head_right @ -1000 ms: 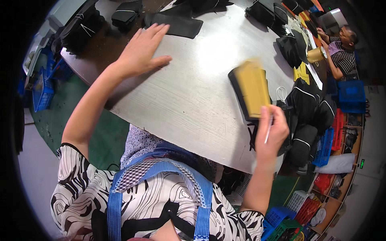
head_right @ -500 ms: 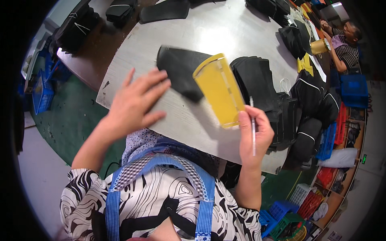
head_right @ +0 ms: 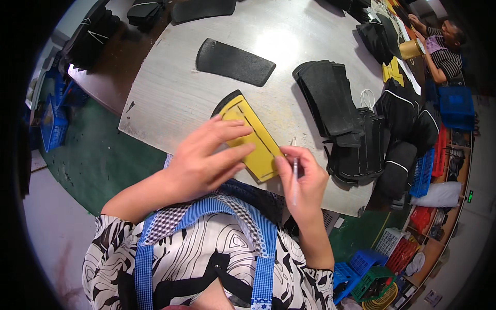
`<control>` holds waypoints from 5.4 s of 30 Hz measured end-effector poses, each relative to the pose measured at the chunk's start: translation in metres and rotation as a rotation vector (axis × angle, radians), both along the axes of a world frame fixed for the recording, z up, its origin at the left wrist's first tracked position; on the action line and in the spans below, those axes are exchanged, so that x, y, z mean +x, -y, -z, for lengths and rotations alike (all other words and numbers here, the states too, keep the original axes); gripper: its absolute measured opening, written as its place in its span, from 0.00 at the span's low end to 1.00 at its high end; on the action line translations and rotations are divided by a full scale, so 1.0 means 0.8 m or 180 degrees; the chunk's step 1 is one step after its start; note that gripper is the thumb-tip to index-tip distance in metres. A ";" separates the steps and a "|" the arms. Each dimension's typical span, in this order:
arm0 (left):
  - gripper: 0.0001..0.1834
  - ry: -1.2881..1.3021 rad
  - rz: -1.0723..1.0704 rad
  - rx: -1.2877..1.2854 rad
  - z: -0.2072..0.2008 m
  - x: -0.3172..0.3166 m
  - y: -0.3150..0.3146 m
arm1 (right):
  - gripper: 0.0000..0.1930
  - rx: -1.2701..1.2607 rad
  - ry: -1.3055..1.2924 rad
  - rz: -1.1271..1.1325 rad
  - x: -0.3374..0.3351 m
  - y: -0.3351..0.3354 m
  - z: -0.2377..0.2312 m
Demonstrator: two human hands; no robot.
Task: Marking patterns on black material pieces using a yellow template and a white pen.
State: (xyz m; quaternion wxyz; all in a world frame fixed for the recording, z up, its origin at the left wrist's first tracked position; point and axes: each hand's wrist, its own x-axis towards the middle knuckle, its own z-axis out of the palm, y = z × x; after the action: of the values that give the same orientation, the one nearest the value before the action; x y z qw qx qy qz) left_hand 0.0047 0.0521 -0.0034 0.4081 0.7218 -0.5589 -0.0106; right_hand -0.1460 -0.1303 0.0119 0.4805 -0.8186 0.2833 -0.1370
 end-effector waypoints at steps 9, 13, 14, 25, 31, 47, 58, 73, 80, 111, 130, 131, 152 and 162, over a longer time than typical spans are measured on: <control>0.21 0.0211 -0.0268 0.0307 0.018 -0.015 0.015 | 0.17 -0.0698 0.0618 -0.0094 0.029 0.016 -0.008; 0.20 0.0156 -0.0276 0.0298 0.019 -0.012 0.016 | 0.12 -0.0029 0.0660 -0.0396 0.063 0.031 -0.026; 0.20 0.0156 -0.0286 0.0301 0.020 -0.011 0.017 | 0.12 -0.0025 0.0660 -0.0405 0.078 0.029 -0.028; 0.10 0.0352 -0.0254 0.0056 0.023 -0.010 0.023 | 0.09 -0.1474 0.0231 -0.1275 0.164 0.021 -0.011; 0.13 0.0090 -0.0173 0.0089 0.028 -0.007 0.022 | 0.10 -0.1349 0.0127 -0.1310 0.095 0.020 -0.007; 0.17 0.0620 -0.0089 0.0433 -0.005 0.023 0.027 | 0.04 -0.0499 -0.0496 -0.0513 0.013 0.022 -0.020; 0.21 0.1013 -0.0419 0.0232 -0.002 0.158 0.081 | 0.08 -0.0588 0.0477 0.0083 0.025 0.049 -0.015; 0.11 -0.0929 0.0012 0.1965 -0.129 0.196 -0.213 | 0.12 -0.1886 0.0518 0.0611 0.022 0.169 -0.008; 0.13 0.0237 -0.0221 0.0786 -0.069 0.200 -0.110 | 0.12 -0.1680 0.1130 0.0926 0.017 0.160 -0.020; 0.24 0.0621 -0.0270 0.0443 0.003 0.011 -0.026 | 0.08 0.0653 0.0896 0.0253 0.017 0.057 -0.017; 0.18 0.0326 -0.0568 0.0259 0.012 0.004 -0.013 | 0.13 -0.1261 -0.0111 -0.0892 0.059 -0.005 -0.004; 0.18 0.0304 -0.0581 0.0295 0.010 0.001 -0.013 | 0.16 -0.1521 -0.0169 -0.1010 0.060 0.002 -0.010; 0.12 0.0284 -0.0580 0.0005 0.022 0.000 -0.015 | 0.06 -0.1162 0.0881 -0.2330 0.181 -0.024 0.006; 0.16 0.0181 -0.0444 0.0245 0.016 0.007 -0.018 | 0.07 -0.1355 0.0485 -0.1613 0.141 -0.012 -0.006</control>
State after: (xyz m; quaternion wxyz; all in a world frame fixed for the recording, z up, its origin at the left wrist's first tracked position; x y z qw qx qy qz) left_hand 0.0104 0.0665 -0.0159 0.3638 0.7742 -0.5177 0.0168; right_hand -0.0329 -0.1203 0.0164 0.3374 -0.9323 -0.0008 -0.1301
